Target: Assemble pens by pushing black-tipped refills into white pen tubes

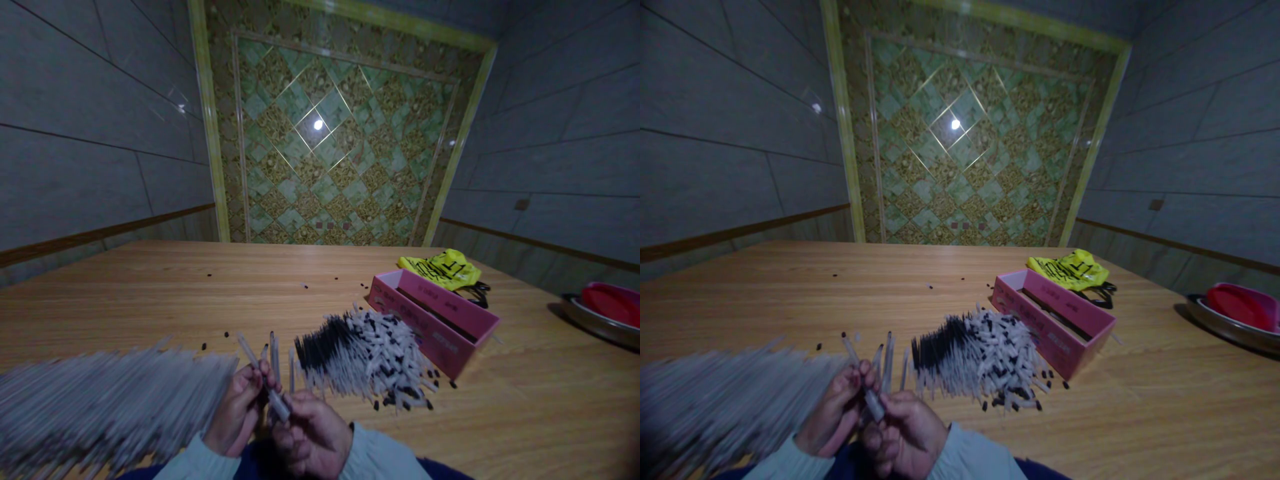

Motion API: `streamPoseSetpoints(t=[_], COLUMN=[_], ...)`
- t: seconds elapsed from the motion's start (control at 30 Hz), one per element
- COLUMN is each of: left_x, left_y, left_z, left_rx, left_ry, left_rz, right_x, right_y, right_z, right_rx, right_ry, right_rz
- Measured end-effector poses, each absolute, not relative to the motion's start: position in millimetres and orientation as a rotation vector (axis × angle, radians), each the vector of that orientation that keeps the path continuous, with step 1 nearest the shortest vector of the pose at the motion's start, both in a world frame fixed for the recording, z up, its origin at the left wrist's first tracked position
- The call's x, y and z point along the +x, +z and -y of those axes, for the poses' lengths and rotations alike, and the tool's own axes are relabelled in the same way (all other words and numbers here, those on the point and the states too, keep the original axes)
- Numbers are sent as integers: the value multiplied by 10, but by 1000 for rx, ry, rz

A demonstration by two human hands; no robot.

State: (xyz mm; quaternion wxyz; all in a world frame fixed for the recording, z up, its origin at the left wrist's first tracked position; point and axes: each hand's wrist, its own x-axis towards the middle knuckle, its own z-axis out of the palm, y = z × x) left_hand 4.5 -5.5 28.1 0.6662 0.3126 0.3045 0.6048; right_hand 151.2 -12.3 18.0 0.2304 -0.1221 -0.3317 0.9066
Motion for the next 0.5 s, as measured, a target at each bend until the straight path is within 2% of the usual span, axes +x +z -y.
streamPoseSetpoints(t=[0.1, 0.2, 0.33, 0.5], left_x=[58, 62, 44, 22], left_y=[277, 293, 311, 282], left_z=[80, 94, 81, 22], left_rx=[695, 701, 758, 925], left_ry=[1342, 1326, 1332, 1372], left_rz=[-671, -691, -746, -878], right_x=[1555, 1529, 1468, 1473], right_y=[151, 132, 121, 133], right_z=[140, 153, 145, 97], right_rx=[-218, -204, -409, -846], right_ry=[2640, 2575, 2312, 1826], right_rz=[830, 871, 974, 1296])
